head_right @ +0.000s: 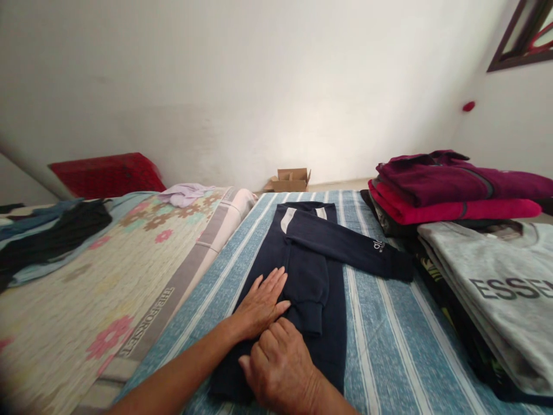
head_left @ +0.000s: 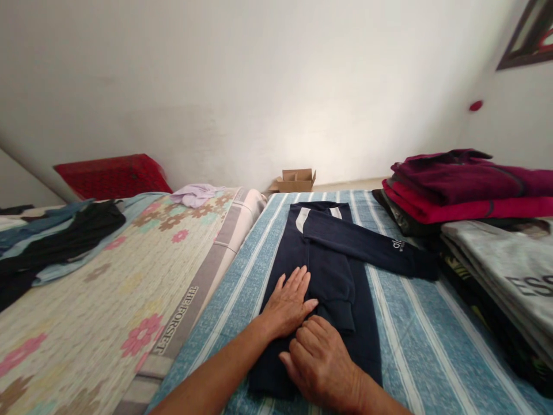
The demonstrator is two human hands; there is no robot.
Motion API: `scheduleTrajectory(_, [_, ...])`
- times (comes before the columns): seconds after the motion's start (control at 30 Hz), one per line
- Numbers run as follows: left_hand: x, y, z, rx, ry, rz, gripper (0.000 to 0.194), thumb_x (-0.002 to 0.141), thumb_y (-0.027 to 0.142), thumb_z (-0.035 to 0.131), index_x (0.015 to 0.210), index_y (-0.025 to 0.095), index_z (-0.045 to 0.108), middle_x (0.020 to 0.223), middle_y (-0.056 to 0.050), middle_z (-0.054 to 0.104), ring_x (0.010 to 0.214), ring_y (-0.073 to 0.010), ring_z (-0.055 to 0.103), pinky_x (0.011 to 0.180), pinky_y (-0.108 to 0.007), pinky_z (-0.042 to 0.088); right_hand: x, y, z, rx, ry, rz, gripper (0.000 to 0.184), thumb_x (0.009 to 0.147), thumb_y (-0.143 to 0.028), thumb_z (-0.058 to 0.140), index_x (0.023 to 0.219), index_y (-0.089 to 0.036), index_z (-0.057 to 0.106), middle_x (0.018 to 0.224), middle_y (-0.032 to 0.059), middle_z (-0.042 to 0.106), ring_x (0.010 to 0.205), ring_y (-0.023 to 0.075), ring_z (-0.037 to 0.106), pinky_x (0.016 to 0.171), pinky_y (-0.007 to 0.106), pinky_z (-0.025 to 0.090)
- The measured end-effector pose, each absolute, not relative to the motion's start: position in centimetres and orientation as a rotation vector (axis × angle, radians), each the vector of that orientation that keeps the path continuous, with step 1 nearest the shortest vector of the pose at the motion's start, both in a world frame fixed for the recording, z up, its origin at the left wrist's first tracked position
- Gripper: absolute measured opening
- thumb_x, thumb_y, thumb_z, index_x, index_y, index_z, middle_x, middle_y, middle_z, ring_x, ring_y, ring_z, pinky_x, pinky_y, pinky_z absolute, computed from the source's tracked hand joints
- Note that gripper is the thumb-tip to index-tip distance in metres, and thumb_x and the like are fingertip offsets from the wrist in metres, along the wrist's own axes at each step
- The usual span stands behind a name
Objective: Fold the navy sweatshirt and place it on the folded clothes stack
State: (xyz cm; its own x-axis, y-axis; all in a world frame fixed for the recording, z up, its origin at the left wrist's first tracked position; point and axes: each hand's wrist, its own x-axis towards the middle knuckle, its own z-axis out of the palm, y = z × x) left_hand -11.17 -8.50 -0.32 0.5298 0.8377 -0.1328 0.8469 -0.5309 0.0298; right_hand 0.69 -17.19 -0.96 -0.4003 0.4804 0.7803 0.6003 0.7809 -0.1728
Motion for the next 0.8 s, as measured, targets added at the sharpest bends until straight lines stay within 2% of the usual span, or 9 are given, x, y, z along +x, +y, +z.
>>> scheduleTrajectory(0.23, [-11.2, -7.5, 1.1, 2.572, 1.474, -0.113, 0.063, 0.093, 0.051, 0.018, 0.145, 0.015, 0.022, 0.153, -0.009, 0.016, 0.141, -0.0196, 0.010, 0.112, -0.044, 0.014, 1.0, -16.9, -0.7, -0.831, -2.092, -0.171, 0.022, 0.087, -0.024, 0.049, 0.066, -0.018, 0.051, 0.061, 0.0008, 0.051, 0.061, 0.0150, 0.045, 0.062, 0.031, 0.037])
scheduleTrajectory(0.4, [-11.2, -3.0, 1.9, 2.508, 1.608, 0.005, 0.063, 0.093, 0.049, 0.013, 0.144, 0.015, 0.024, 0.152, -0.011, 0.018, 0.140, -0.0206, 0.014, 0.110, -0.043, 0.017, 1.2, -16.7, -0.6, -0.846, -2.090, -0.170, 0.022, 0.087, -0.022, 0.049, 0.065, -0.018, 0.050, 0.060, 0.0007, 0.050, 0.060, 0.0145, 0.044, 0.061, 0.031, 0.034])
scheduleTrajectory(0.53, [-10.9, 2.1, 1.6, 2.462, 1.695, 0.005, 0.076, 0.089, 0.060, 0.014, 0.144, 0.009, 0.021, 0.153, -0.015, 0.013, 0.141, -0.0251, 0.011, 0.111, -0.045, 0.015, 1.2, -16.5, -0.7, -0.832, -2.067, -0.182, 0.021, 0.085, -0.020, 0.050, 0.065, -0.018, 0.049, 0.059, 0.0000, 0.050, 0.058, 0.0143, 0.044, 0.060, 0.031, 0.034])
scheduleTrajectory(0.8, [-10.1, 6.4, -0.4, 2.458, 1.664, -0.077, 0.092, 0.081, 0.074, 0.012, 0.146, 0.009, 0.015, 0.153, -0.014, 0.010, 0.141, -0.0257, 0.006, 0.111, -0.049, 0.009, 0.8, -15.8, -2.1, -0.831, -2.019, -0.193, 0.020, 0.085, -0.022, 0.051, 0.065, -0.019, 0.047, 0.058, -0.0014, 0.050, 0.056, 0.0137, 0.045, 0.057, 0.030, 0.033])
